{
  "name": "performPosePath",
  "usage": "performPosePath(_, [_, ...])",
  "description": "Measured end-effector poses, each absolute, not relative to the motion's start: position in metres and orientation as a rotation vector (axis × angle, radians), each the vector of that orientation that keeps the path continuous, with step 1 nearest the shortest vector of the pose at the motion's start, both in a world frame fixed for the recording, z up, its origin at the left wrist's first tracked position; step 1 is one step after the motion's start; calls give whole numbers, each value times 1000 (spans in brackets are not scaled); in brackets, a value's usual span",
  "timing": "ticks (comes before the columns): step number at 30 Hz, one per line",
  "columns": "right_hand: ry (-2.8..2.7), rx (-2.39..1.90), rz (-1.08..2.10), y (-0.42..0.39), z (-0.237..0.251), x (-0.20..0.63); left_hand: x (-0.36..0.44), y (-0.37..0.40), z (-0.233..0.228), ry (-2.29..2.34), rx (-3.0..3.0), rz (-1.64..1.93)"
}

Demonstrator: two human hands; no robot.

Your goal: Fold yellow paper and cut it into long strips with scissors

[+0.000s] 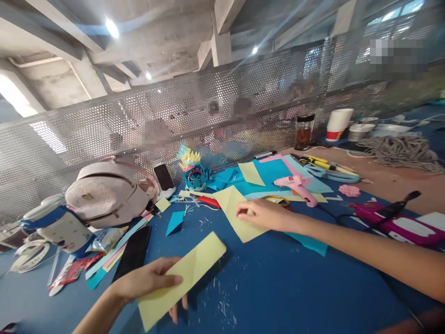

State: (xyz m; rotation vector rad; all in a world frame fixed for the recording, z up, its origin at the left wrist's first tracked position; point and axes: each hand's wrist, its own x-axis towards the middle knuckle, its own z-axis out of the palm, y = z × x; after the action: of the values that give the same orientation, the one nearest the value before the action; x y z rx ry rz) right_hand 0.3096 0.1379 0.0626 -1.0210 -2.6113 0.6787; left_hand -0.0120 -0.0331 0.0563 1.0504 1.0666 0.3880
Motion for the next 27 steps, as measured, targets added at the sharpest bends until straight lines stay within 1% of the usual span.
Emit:
performPosePath(1, [-2597, -1070, 410, 148, 62, 314, -20, -33, 58, 1106, 1087, 359])
performPosePath(2, [-2609, -1081, 232, 157, 61, 317, -27, -32, 59, 1161, 1128, 340])
performPosePath(3, [-2609, -1094, 136, 165, 60, 319, -34, -30, 61, 1239, 1179, 330])
performPosePath(6, [-2589, -1165, 112, 182, 54, 318, -48, -24, 66, 1543, 1388, 348])
performPosePath(9, [-2563, -1221, 168, 196, 43, 309, -50, -18, 72, 1770, 1647, 398])
performPosePath(12, [-2520, -1256, 265, 209, 32, 301, -44, -14, 76, 1839, 1845, 302])
performPosePath(15, [-2452, -1266, 400, 219, 24, 297, -35, -14, 78, 1904, 1922, 212])
performPosePath(19, [-2368, -1150, 613, 223, 29, 294, -31, -13, 77, 1984, 1960, 281])
performPosePath(22, [-2333, -990, 796, 214, 46, 289, -30, -4, 75, 1920, 2000, 492])
performPosePath(25, [-2303, -878, 984, 193, 71, 285, -23, 13, 74, 1753, 1944, 831])
performPosePath(27, [-2298, -818, 1106, 177, 88, 282, -12, 25, 74, 1565, 1801, 1064])
